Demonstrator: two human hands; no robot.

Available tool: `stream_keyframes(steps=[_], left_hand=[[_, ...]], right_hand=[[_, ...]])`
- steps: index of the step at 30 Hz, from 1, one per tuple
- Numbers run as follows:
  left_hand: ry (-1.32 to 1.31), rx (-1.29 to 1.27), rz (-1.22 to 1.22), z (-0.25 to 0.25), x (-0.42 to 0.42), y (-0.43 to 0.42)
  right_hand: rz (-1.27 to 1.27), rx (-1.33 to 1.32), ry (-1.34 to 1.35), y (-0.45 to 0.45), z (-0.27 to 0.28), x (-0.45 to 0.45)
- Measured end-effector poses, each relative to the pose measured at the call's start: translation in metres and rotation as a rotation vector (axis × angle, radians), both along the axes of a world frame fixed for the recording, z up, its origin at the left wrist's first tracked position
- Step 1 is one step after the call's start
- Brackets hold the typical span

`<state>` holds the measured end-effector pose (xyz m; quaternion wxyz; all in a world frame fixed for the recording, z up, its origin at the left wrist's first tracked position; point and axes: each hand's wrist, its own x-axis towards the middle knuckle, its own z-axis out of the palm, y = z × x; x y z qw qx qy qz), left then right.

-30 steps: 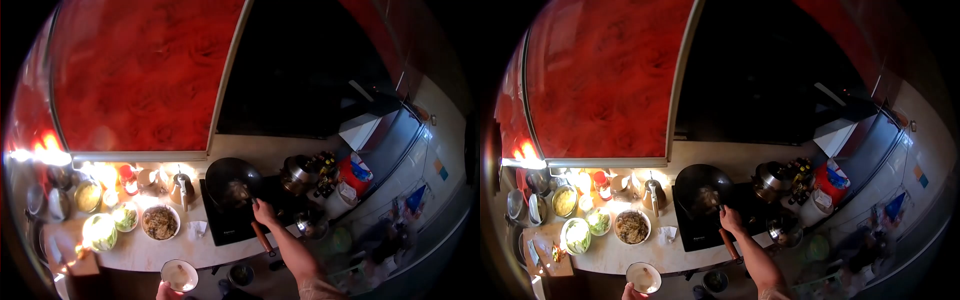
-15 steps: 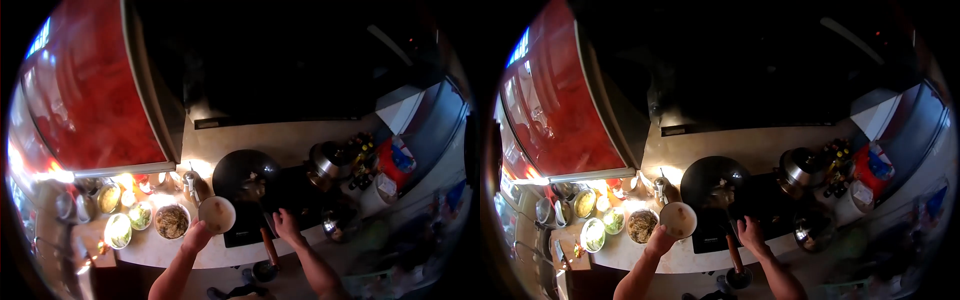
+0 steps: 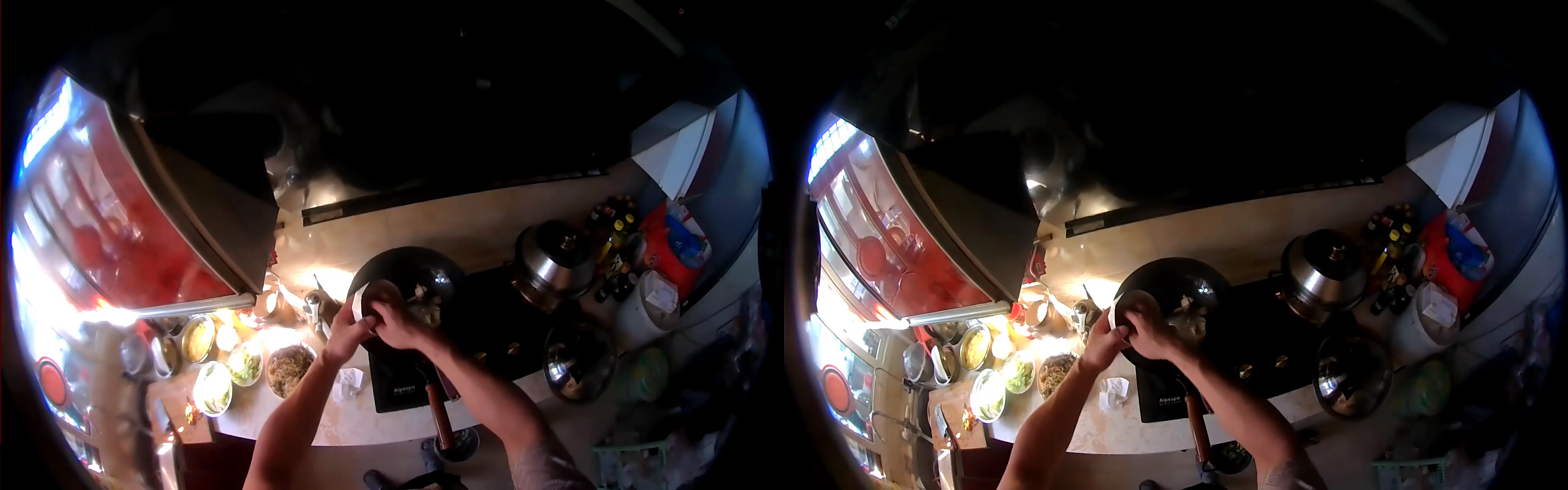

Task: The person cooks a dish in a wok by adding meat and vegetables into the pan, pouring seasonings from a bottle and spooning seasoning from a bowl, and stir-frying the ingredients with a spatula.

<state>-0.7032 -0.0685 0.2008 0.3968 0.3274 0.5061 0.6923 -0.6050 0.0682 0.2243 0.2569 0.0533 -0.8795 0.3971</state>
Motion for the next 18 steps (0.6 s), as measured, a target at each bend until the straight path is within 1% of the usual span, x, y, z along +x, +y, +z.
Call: stream_keyframes(steps=[1,2,3,5,6,7,9,10,11,13,14,15,16,17,18], left_hand=[[0.023,-0.003,0.001,-0.001,-0.006,0.004],[0.108,-0.036,-0.008,-0.002,-0.017,0.007],[0.227,-0.053,-0.021,-0.003,-0.025,0.013],[0.322,-0.128,0.009,0.015,-0.023,0.023],[0.288,-0.118,-0.004,0.025,-0.021,0.029],[0.352,-0.119,-0.019,0.032,-0.025,0.037],[0.748,-0.308,0.174,0.053,-0.021,0.034],[0.880,-0.280,0.318,0.034,-0.037,0.033],[1.006,-0.250,0.393,0.016,-0.052,0.025],[0.747,-0.206,0.436,0.011,-0.053,0.006],[0.624,-0.326,0.473,0.027,-0.039,-0.010],[0.478,-0.109,0.441,0.016,-0.036,-0.027],[0.376,-0.145,0.491,0.010,-0.027,-0.046],[0.090,-0.195,0.478,-0.001,-0.014,-0.070],[-0.200,-0.005,0.471,0.000,0.012,-0.086]], right_hand=[[0.087,-0.045,-0.127,0.005,-0.004,-0.004],[0.155,-0.175,-0.194,0.010,-0.009,-0.008],[0.135,-0.132,-0.261,0.017,-0.006,-0.009],[0.050,-0.014,-0.449,0.034,-0.015,-0.023],[0.082,0.005,-0.427,0.041,-0.006,-0.021],[0.035,0.072,-0.446,0.044,0.000,-0.021],[0.133,0.041,-0.459,0.064,-0.022,-0.029],[0.053,0.108,-0.226,0.066,-0.032,-0.027],[0.062,0.111,-0.235,0.069,-0.045,-0.016],[-0.100,0.150,-0.207,0.067,-0.046,0.018],[-0.186,0.178,-0.226,0.062,-0.043,0.042],[-0.267,0.200,-0.249,0.048,-0.041,0.073],[-0.336,0.237,-0.357,0.033,-0.038,0.100],[-0.399,0.279,-0.466,0.019,-0.038,0.122],[-0.407,0.340,-0.594,0.007,-0.038,0.139]])
